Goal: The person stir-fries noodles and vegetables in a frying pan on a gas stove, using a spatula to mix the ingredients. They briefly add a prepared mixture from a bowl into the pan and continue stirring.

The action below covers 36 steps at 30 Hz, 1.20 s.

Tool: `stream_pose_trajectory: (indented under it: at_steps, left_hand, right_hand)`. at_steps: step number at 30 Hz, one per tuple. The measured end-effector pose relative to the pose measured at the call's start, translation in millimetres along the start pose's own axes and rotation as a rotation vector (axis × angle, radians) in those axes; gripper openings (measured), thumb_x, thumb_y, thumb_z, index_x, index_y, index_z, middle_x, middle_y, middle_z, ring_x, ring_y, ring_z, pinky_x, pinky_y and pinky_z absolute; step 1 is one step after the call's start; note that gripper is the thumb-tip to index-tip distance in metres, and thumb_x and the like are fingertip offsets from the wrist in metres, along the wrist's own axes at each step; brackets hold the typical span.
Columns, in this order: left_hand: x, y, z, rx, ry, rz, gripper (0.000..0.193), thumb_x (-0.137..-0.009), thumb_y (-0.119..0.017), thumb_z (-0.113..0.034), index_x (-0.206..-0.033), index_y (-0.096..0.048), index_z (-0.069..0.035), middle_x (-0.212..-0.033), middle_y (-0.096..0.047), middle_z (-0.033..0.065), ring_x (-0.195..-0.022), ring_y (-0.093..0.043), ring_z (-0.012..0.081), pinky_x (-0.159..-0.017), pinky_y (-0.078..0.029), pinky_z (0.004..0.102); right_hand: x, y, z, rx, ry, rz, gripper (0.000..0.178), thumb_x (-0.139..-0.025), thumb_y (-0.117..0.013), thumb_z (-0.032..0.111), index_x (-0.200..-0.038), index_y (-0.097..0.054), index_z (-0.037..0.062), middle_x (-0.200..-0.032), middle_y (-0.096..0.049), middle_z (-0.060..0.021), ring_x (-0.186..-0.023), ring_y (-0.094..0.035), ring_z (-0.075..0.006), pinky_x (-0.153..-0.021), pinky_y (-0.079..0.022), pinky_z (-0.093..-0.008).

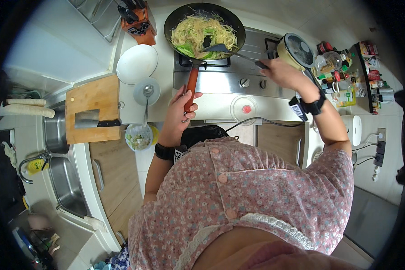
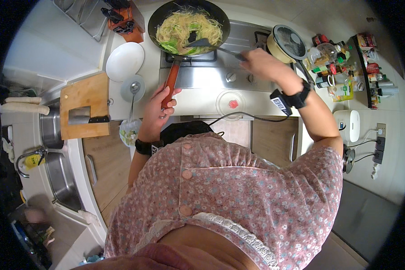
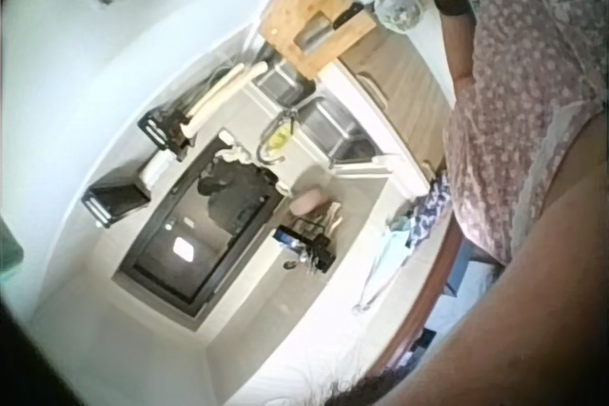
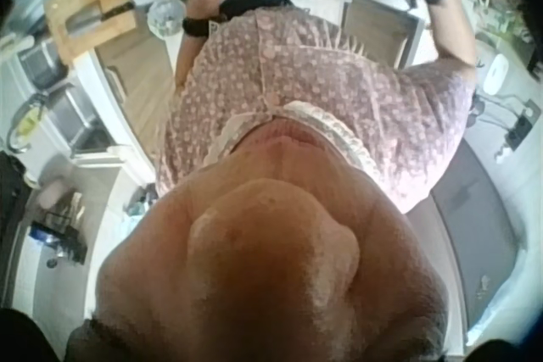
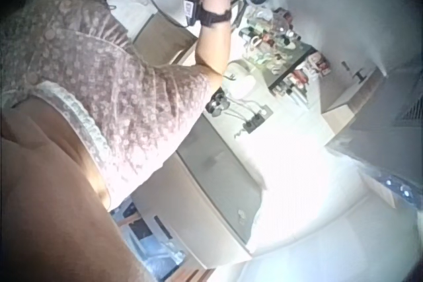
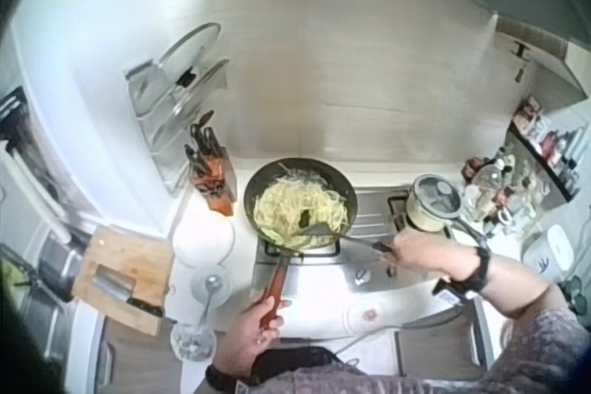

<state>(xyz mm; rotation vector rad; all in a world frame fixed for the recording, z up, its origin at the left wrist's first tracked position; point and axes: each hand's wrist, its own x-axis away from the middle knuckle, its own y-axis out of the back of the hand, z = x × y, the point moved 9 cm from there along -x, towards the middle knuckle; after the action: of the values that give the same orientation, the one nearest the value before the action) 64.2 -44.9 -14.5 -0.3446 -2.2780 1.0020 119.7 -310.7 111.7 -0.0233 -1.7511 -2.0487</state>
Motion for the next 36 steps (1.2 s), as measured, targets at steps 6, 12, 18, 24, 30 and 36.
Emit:
stream_pose_trajectory:
  at_steps: [6,12,18,24,30,36]
  left_hand:
    - [-1,-3,2,0.012,0.008,0.001,0.040,-0.096,-0.055,-0.017,-0.132,-0.041,-0.009,-0.105,-0.060,0.0144,-0.059,-0.045,0.0065,-0.039,-0.031,0.0160]
    - [-2,4,6,0.068,0.005,0.014,0.040,-0.094,-0.058,-0.017,-0.128,-0.039,-0.009,-0.104,-0.061,0.0155,-0.059,-0.045,0.0081,-0.039,-0.030,0.0165]
    - [-4,-1,7,0.106,-0.034,0.079,0.040,-0.095,-0.057,-0.020,-0.127,-0.039,-0.005,-0.102,-0.061,0.0168,-0.060,-0.046,0.0097,-0.041,-0.032,0.0184]
    - [-2,9,6,-0.085,-0.117,-0.046,0.041,-0.098,-0.052,-0.030,-0.132,-0.047,-0.007,-0.115,-0.060,0.0151,-0.098,-0.062,0.0197,-0.087,-0.050,0.0321]
    - [63,112,-122,-0.806,-0.864,-0.489,0.047,-0.097,-0.052,-0.026,-0.137,-0.040,-0.004,-0.124,-0.054,0.0126,-0.102,-0.059,0.0179,-0.084,-0.050,0.0307]
    - [36,237,-113,-0.468,-0.435,-0.596,0.055,-0.096,-0.052,-0.021,-0.140,-0.029,0.000,-0.116,-0.054,0.0115,-0.093,-0.061,0.0217,-0.078,-0.051,0.0325]
  right_hand:
    - [-51,21,-1,-0.066,-0.108,-0.137,0.030,-0.090,-0.056,0.022,-0.108,-0.061,-0.0009,-0.097,-0.063,-0.0273,-0.094,-0.059,-0.0429,-0.081,-0.049,-0.0473]
    - [-11,5,18,0.058,-0.039,-0.062,0.036,-0.091,-0.057,0.020,-0.120,-0.056,-0.0014,-0.089,-0.062,-0.0270,-0.085,-0.060,-0.0425,-0.073,-0.047,-0.0461]
    - [-36,-27,11,0.074,-0.053,-0.168,0.038,-0.090,-0.057,0.021,-0.121,-0.054,-0.0015,-0.091,-0.062,-0.0299,-0.089,-0.060,-0.0451,-0.075,-0.050,-0.0497]
    - [-50,-66,24,-0.178,-0.106,-0.207,0.052,-0.095,-0.054,0.025,-0.135,-0.041,-0.0050,-0.083,-0.064,-0.0268,-0.073,-0.065,-0.0346,-0.066,-0.052,-0.0415]
    - [-25,-77,22,-0.740,-0.258,-0.190,0.060,-0.096,-0.057,0.031,-0.142,-0.037,-0.0019,-0.075,-0.064,-0.0096,-0.055,-0.058,-0.0107,-0.056,-0.048,-0.0256]
    - [-4,-78,18,-0.694,-0.216,-0.422,0.062,-0.091,-0.064,0.025,-0.143,-0.039,0.0034,-0.093,-0.066,-0.0108,-0.074,-0.063,-0.0123,-0.065,-0.050,-0.0252]
